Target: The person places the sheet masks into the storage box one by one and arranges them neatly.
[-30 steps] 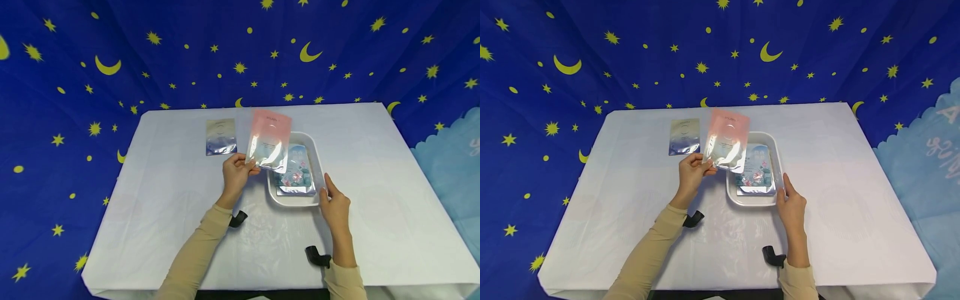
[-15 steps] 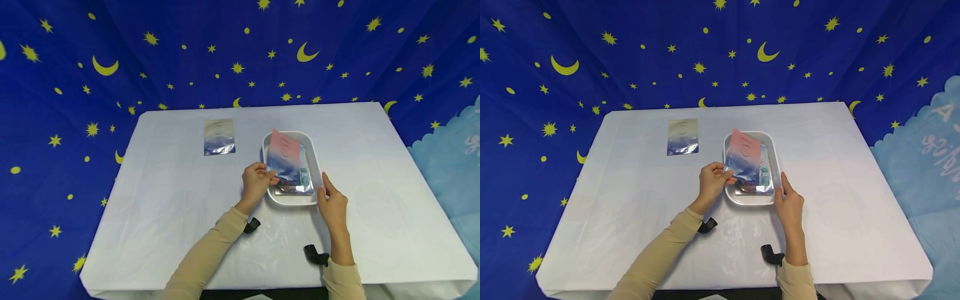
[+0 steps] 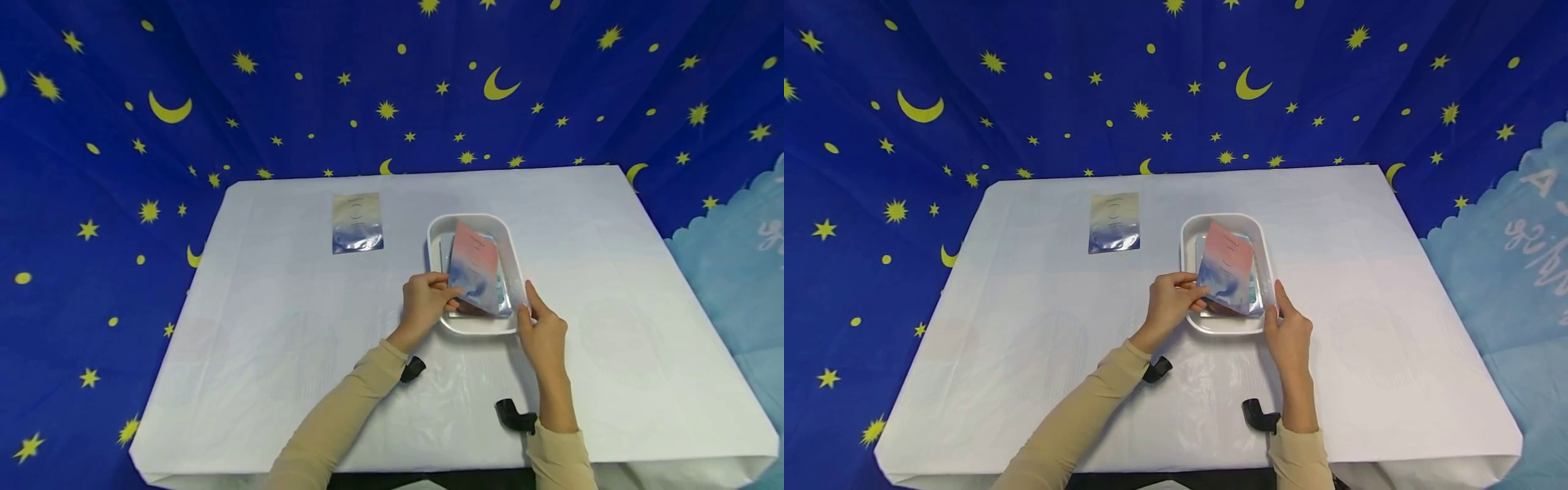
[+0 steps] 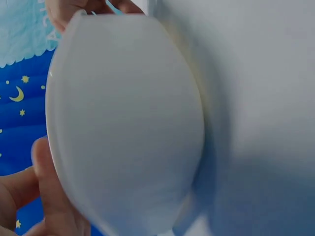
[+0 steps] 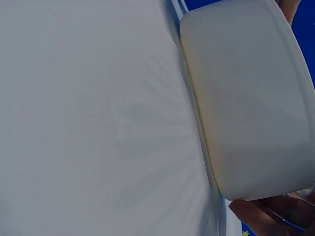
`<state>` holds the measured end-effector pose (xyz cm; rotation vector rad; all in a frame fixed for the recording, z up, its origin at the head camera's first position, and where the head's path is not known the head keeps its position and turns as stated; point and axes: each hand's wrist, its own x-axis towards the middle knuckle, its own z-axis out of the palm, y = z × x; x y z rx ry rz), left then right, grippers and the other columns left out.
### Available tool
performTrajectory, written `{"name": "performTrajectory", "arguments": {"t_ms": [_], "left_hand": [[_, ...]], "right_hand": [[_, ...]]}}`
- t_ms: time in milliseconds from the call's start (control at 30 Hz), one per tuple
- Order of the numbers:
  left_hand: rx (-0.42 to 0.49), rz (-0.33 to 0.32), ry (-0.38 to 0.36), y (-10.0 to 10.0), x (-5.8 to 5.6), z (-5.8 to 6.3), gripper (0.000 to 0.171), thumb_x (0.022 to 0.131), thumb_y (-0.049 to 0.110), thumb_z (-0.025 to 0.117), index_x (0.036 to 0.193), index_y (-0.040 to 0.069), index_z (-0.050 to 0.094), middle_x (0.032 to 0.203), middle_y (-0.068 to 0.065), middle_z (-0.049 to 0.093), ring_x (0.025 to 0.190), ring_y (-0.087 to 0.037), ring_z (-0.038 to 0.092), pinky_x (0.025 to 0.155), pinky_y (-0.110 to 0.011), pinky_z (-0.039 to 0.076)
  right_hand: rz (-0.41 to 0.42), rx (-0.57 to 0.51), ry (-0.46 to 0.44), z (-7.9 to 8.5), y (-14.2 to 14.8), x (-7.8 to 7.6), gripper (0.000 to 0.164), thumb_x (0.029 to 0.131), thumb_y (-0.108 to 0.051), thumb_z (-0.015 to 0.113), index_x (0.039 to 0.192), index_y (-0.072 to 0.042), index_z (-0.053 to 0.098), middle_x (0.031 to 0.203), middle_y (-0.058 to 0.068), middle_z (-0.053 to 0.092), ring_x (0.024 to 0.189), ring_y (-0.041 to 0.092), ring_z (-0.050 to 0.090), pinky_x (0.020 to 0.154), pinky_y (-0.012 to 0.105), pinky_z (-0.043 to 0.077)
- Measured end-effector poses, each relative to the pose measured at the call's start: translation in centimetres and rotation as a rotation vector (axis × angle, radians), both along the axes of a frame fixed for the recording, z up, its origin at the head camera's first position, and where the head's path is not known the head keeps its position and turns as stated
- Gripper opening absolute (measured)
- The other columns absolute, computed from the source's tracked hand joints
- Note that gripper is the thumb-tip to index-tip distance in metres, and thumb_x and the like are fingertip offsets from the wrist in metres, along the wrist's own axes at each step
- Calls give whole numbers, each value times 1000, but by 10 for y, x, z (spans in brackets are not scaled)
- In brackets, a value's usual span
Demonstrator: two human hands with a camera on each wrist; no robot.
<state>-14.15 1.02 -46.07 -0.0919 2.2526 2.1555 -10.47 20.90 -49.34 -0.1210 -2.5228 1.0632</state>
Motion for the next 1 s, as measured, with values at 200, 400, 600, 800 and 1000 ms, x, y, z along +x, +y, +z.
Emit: {"name": "performTrajectory", "arguments": {"t_ms": [200, 400, 600, 800, 1000], "left_hand": [[-91, 53, 87, -16, -7, 2, 27, 72, 8, 72, 95, -4, 66, 65, -11, 59, 41, -11, 57, 43, -26, 50], [-141, 151, 115, -40, -20, 5, 25, 72, 11, 73, 92, -2, 67, 67, -11, 59, 40, -6, 54, 42, -25, 49], [-261, 284, 143, -68, -34, 10, 23, 71, 14, 74, 90, 2, 69, 69, -11, 61, 44, -14, 58, 43, -25, 49], [-492, 504, 84, -115, -60, 10, 29, 69, 22, 75, 93, 7, 69, 84, -11, 64, 75, -24, 60, 70, -34, 44], [-546, 626, -98, -157, -83, 1, 49, 71, 27, 72, 113, 5, 59, 108, -18, 50, 96, -32, 50, 84, -42, 40]], "right_hand": [[0, -11, -25, 1, -1, -1, 42, 83, -8, 53, 125, -11, 51, 101, 24, 61, 75, 35, 65, 53, 42, 51], [-5, 10, -35, 1, -1, 0, 42, 84, -9, 53, 125, -11, 51, 103, 21, 62, 77, 33, 65, 49, 21, 47], [-4, -1, -36, -1, -1, 0, 42, 84, -9, 53, 126, -11, 50, 103, 21, 61, 78, 34, 65, 53, 39, 51], [0, -3, -28, -2, 0, -1, 42, 84, -9, 53, 126, -11, 50, 102, 21, 62, 77, 34, 65, 53, 42, 50], [-1, 4, -4, -2, 0, 1, 42, 83, -9, 54, 125, -11, 51, 98, 22, 63, 77, 34, 65, 54, 43, 50]]}}
